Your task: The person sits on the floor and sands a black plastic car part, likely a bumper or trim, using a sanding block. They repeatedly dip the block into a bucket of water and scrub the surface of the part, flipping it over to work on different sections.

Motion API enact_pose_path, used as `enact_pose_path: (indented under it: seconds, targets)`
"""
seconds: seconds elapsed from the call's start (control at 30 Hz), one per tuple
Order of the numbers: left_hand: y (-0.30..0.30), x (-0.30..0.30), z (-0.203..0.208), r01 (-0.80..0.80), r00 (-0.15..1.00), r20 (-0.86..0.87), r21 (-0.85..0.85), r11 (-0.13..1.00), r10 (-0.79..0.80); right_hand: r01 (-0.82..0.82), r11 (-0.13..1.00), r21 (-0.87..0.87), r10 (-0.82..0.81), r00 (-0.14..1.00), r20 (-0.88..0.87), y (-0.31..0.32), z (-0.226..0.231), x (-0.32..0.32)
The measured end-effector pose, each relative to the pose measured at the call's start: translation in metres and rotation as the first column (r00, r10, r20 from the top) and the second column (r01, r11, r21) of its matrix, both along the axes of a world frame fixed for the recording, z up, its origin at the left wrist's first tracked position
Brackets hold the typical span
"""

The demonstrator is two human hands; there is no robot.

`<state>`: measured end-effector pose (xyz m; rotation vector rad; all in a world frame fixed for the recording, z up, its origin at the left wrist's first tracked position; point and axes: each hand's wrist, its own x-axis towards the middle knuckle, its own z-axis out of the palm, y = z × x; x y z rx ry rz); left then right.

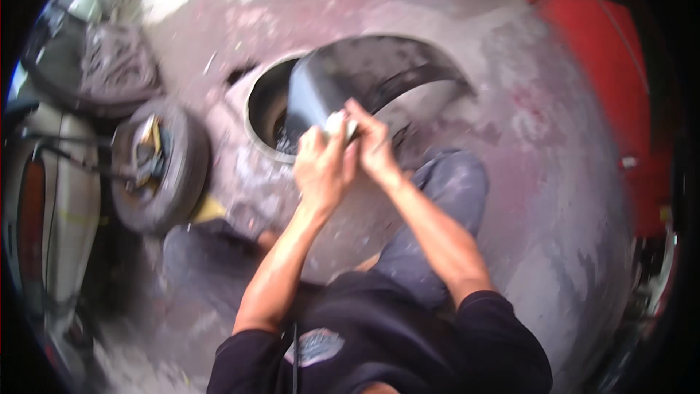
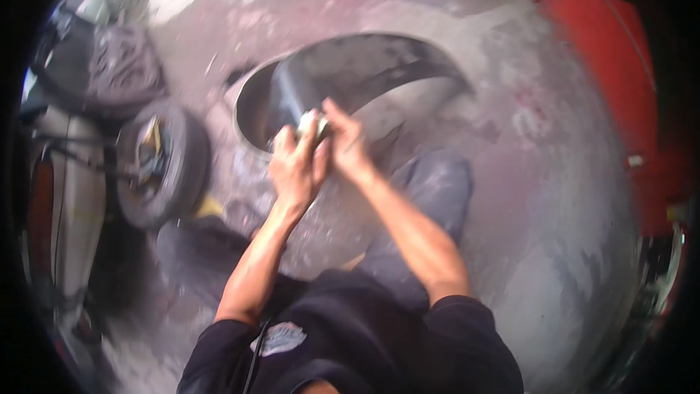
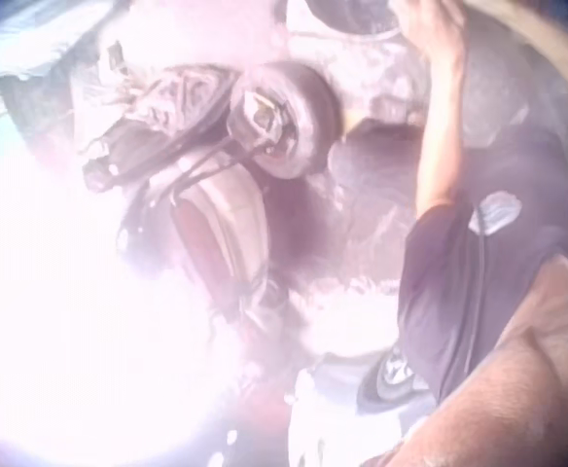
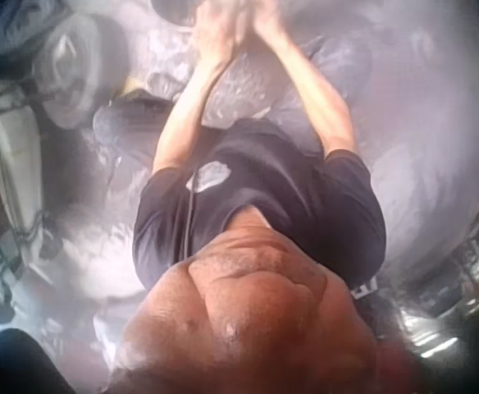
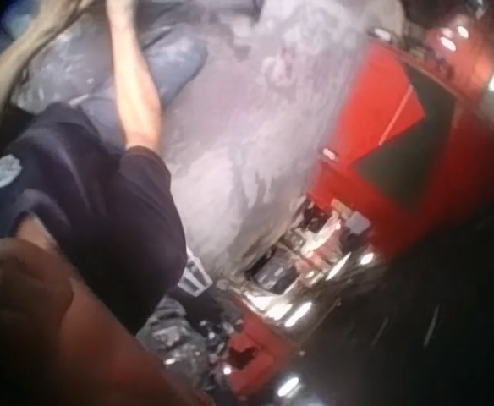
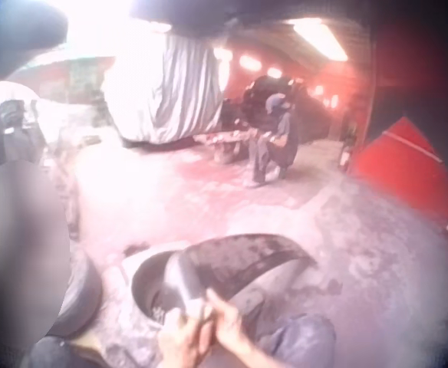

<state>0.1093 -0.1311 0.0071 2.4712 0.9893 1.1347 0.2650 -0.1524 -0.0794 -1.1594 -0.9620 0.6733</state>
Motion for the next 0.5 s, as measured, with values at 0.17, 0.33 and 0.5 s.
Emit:
enact_pose_path:
  seconds: [0.17,0.33,0.5]
  targets:
    - [0.128,0.01,-0.003,-0.281,0.96,0.014,0.071,0.957,0.281,0.122,0.972,-0.2,-0.089,0.982,0.169,-0.004,0.043,-0.009]
    - [0.046,0.01,-0.01,-0.202,0.979,0.05,0.069,0.977,0.199,0.099,0.979,-0.177,-0.085,0.993,0.085,-0.008,0.051,-0.007]
    - [0.061,0.0,-0.014,-0.139,0.99,0.034,0.049,0.989,0.137,0.095,0.987,-0.129,-0.089,0.995,0.052,-0.003,0.037,-0.011]
